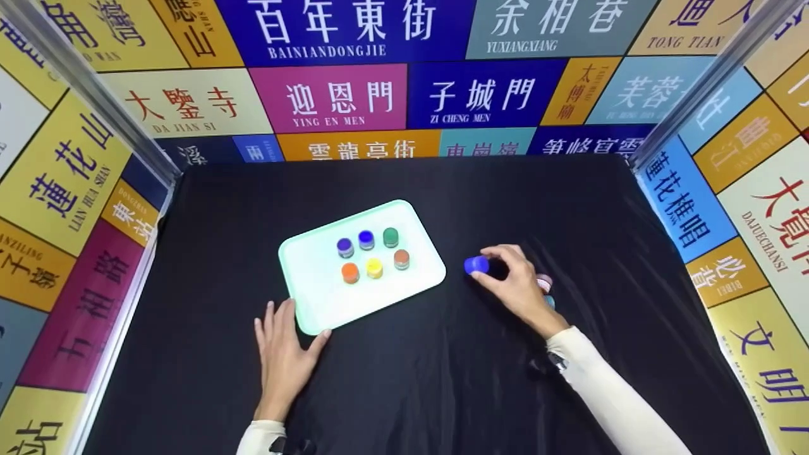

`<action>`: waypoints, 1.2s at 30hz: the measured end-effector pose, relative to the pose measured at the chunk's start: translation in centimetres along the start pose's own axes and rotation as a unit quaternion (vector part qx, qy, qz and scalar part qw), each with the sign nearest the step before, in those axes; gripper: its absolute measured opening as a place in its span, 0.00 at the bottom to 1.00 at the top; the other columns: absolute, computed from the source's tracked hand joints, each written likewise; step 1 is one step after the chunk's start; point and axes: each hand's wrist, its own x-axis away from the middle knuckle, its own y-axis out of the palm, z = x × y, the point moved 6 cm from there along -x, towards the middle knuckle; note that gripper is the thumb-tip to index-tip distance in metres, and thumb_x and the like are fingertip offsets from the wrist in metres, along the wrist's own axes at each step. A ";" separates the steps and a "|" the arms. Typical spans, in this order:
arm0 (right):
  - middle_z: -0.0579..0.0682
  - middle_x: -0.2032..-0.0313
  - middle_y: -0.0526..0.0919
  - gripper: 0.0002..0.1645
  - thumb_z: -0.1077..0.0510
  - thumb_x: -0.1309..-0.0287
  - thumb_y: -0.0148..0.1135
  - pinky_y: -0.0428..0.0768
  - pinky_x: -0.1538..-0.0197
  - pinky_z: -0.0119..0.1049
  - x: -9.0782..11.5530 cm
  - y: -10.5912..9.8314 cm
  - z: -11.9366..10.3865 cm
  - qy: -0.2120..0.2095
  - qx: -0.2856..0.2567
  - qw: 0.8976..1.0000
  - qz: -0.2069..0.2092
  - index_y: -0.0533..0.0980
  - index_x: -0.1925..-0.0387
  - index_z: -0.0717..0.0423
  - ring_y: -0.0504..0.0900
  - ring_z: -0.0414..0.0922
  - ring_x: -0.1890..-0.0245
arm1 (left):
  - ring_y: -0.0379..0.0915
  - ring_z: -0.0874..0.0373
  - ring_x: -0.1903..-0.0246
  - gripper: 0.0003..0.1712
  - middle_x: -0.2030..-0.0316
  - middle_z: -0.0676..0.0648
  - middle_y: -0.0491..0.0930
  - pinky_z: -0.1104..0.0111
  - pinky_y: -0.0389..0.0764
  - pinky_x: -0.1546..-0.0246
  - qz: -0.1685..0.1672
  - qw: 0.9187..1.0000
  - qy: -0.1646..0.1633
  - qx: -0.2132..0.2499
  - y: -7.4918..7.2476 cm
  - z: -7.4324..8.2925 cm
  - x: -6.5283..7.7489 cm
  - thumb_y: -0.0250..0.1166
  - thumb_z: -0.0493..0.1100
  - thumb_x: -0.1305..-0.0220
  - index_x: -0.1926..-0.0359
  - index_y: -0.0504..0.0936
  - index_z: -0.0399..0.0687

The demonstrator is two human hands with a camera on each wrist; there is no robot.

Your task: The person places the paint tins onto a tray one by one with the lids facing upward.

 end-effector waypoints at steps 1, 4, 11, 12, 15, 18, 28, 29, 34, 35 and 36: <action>0.57 0.53 0.89 0.27 0.66 0.50 0.88 0.74 0.38 0.28 0.0 0.4 -0.2 -0.004 -0.004 1.000 -0.003 0.87 0.48 0.66 0.82 0.55 0.46 | 0.46 0.30 0.15 0.56 0.20 0.32 0.66 0.35 0.36 0.16 0.000 1.000 0.000 0.000 0.0 0.0 0.0 0.81 0.56 0.35 0.18 0.65 0.33; 0.55 0.53 0.88 0.25 0.65 0.50 0.88 0.73 0.37 0.28 -0.2 1.4 -0.7 -0.015 -0.009 1.000 -0.014 0.87 0.50 0.64 0.82 0.54 0.46 | 0.46 0.30 0.15 0.56 0.21 0.32 0.66 0.35 0.36 0.16 0.002 1.000 -0.001 -0.001 0.0 0.0 0.1 0.81 0.55 0.35 0.18 0.65 0.33; 0.52 0.52 0.89 0.24 0.62 0.46 0.87 0.74 0.36 0.31 -0.7 3.3 -2.0 -0.031 -0.010 0.998 -0.046 0.87 0.48 0.63 0.81 0.53 0.44 | 0.46 0.30 0.16 0.56 0.21 0.31 0.66 0.35 0.35 0.16 0.001 1.000 0.002 0.001 -0.1 0.0 -0.1 0.81 0.56 0.34 0.18 0.65 0.33; 0.52 0.52 0.89 0.24 0.62 0.45 0.87 0.74 0.35 0.31 -0.7 3.5 -2.2 -0.032 -0.012 0.998 -0.050 0.87 0.48 0.63 0.81 0.53 0.44 | 0.46 0.30 0.16 0.56 0.21 0.31 0.66 0.35 0.35 0.16 0.001 1.000 0.001 0.002 -0.1 0.0 -0.1 0.81 0.56 0.34 0.18 0.64 0.33; 0.52 0.51 0.89 0.24 0.60 0.44 0.87 0.74 0.35 0.32 -0.8 4.4 -2.6 -0.039 -0.016 0.997 -0.059 0.88 0.47 0.63 0.80 0.53 0.43 | 0.46 0.30 0.15 0.56 0.21 0.31 0.66 0.35 0.35 0.16 -0.001 1.000 -0.002 0.003 0.0 0.0 -0.2 0.81 0.56 0.34 0.18 0.64 0.33; 0.51 0.51 0.89 0.24 0.60 0.44 0.87 0.75 0.35 0.34 -0.9 5.2 -3.1 -0.046 -0.019 0.997 -0.065 0.88 0.47 0.63 0.80 0.53 0.43 | 0.45 0.30 0.15 0.56 0.20 0.32 0.66 0.35 0.35 0.16 -0.003 1.000 -0.004 0.002 0.0 -0.1 -0.1 0.81 0.56 0.34 0.18 0.64 0.33; 0.51 0.51 0.90 0.23 0.61 0.43 0.86 0.77 0.37 0.38 -1.0 7.9 -4.2 -0.053 -0.030 0.995 -0.084 0.88 0.47 0.63 0.80 0.53 0.44 | 0.45 0.30 0.15 0.56 0.20 0.32 0.65 0.35 0.34 0.16 -0.004 1.000 -0.002 0.002 0.0 -0.1 -0.1 0.80 0.57 0.34 0.18 0.64 0.33; 0.51 0.51 0.89 0.23 0.61 0.42 0.85 0.77 0.37 0.38 -1.0 8.2 -4.4 -0.052 -0.031 0.994 -0.089 0.88 0.46 0.63 0.80 0.53 0.44 | 0.45 0.30 0.15 0.56 0.20 0.32 0.66 0.35 0.35 0.16 -0.003 1.000 -0.001 0.002 0.0 -0.1 -0.1 0.80 0.57 0.34 0.18 0.64 0.33; 0.52 0.50 0.89 0.25 0.62 0.42 0.85 0.79 0.37 0.40 -0.9 9.4 -5.2 -0.044 -0.032 0.993 -0.105 0.87 0.44 0.64 0.80 0.52 0.44 | 0.46 0.29 0.16 0.56 0.21 0.31 0.66 0.34 0.35 0.16 0.001 1.000 0.003 0.003 -0.1 0.0 0.0 0.80 0.56 0.34 0.18 0.65 0.32; 0.52 0.50 0.89 0.25 0.62 0.43 0.85 0.79 0.37 0.41 -0.9 9.6 -5.4 -0.045 -0.032 0.993 -0.106 0.87 0.44 0.64 0.81 0.52 0.44 | 0.46 0.29 0.16 0.55 0.21 0.31 0.66 0.34 0.35 0.16 0.001 1.000 0.004 0.004 -0.1 0.1 0.0 0.80 0.56 0.34 0.18 0.65 0.32; 0.52 0.50 0.89 0.25 0.63 0.43 0.85 0.80 0.38 0.42 -0.9 9.8 -5.6 -0.046 -0.033 0.993 -0.107 0.86 0.44 0.64 0.81 0.52 0.44 | 0.46 0.29 0.16 0.56 0.21 0.31 0.66 0.34 0.35 0.16 0.002 1.000 0.004 0.004 -0.1 0.1 0.0 0.80 0.56 0.34 0.18 0.65 0.32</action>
